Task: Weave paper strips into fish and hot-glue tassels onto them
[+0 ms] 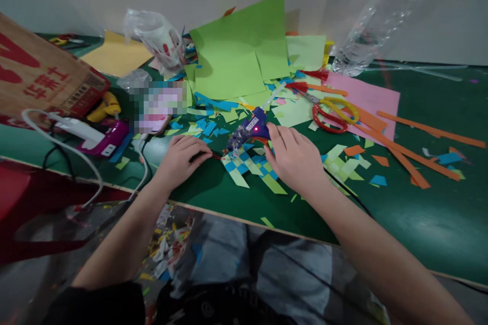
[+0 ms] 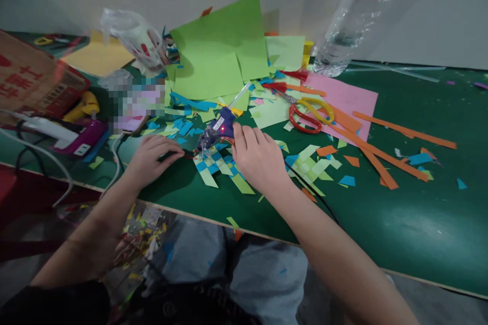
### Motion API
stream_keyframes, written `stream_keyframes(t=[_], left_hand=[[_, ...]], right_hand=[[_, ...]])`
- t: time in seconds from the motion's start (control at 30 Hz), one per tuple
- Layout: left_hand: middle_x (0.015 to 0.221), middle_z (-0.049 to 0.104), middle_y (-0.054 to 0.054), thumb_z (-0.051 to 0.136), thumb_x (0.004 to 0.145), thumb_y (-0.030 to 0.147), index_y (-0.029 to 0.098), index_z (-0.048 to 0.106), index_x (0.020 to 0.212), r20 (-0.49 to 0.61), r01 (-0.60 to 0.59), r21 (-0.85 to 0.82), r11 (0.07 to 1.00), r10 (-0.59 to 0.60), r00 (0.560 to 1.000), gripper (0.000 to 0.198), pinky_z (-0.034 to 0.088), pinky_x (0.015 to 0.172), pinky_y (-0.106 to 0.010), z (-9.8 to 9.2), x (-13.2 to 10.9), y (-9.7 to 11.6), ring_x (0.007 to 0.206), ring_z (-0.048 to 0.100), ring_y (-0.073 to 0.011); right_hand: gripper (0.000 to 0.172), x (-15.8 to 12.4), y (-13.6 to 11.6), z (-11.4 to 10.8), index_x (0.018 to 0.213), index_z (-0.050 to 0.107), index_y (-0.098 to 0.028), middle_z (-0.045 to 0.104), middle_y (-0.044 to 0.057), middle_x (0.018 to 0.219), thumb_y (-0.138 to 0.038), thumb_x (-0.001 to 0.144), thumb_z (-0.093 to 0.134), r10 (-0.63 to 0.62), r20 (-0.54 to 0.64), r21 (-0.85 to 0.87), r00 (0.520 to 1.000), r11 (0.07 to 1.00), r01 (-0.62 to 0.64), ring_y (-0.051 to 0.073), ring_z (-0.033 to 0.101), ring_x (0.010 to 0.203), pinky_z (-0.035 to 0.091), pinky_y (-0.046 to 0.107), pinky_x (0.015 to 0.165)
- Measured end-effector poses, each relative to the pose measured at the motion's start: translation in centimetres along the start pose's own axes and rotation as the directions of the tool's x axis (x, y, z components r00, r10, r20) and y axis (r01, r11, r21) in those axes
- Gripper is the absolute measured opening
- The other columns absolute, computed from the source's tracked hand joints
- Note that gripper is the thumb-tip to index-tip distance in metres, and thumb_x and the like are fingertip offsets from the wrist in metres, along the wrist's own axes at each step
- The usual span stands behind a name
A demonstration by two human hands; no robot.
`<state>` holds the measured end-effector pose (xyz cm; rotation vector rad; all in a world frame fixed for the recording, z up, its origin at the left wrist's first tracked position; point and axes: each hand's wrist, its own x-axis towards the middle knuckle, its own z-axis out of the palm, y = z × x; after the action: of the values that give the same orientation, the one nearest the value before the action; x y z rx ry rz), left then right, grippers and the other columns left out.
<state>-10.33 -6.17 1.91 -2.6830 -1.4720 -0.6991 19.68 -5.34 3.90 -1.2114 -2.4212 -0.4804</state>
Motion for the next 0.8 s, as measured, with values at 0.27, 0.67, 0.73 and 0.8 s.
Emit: stream_keyframes(t=[0.27,0.67,0.73,0.8], left_hand=[[0.091,0.071,-0.003,0.055,0.097,0.033,0.022,0.067,0.089,-0.006,-0.006,-0.003,1.0,0.006,1.0,0.019,0.039,0.091,-0.038,0.08,-0.01,-0.12,0.09,0.065,-0.0204],[0.091,0.071,-0.004,0.055,0.097,0.034,0.022,0.068,0.089,-0.001,0.001,0.003,1.0,-0.001,1.0,0.02,0.04,0.091,-0.038,0.16,-0.03,-0.13,0.089,0.064,-0.0203],[0.091,0.071,-0.004,0.055,0.097,0.033,0.021,0.068,0.089,0.0,-0.004,-0.003,1.0,0.004,1.0,0.019,0.039,0.091,-0.038,0.11,-0.01,-0.08,0.09,0.064,-0.0203],[0.091,0.071,-0.003,0.055,0.097,0.033,0.021,0.068,0.09,-0.001,-0.007,-0.003,1.0,0.007,1.0,0.019,0.039,0.091,-0.038,0.07,0.0,-0.04,0.089,0.064,-0.0203]], right_hand=[[0.043,-0.03,0.05,0.03,0.133,0.053,0.001,0.066,0.018,0.109,-0.024,0.1,0.038,-0.009,-0.02,-0.026,1.0,1.0,0.008,0.024,0.06,0.094,0.05,0.035,0.075],[0.043,-0.03,0.01,0.08,0.133,0.052,0.0,0.067,0.017,0.111,-0.023,0.101,0.038,-0.02,-0.009,-0.034,1.0,0.999,0.02,0.023,0.06,0.094,0.049,0.035,0.075],[0.042,-0.03,0.01,0.1,0.133,0.053,0.001,0.067,0.017,0.111,-0.024,0.101,0.039,-0.028,-0.021,-0.038,0.999,0.999,0.028,0.024,0.06,0.093,0.049,0.035,0.074],[0.042,-0.04,0.01,0.09,0.133,0.052,0.001,0.067,0.018,0.112,-0.024,0.101,0.039,-0.031,-0.019,-0.035,0.999,0.999,0.03,0.024,0.059,0.094,0.049,0.035,0.074]])
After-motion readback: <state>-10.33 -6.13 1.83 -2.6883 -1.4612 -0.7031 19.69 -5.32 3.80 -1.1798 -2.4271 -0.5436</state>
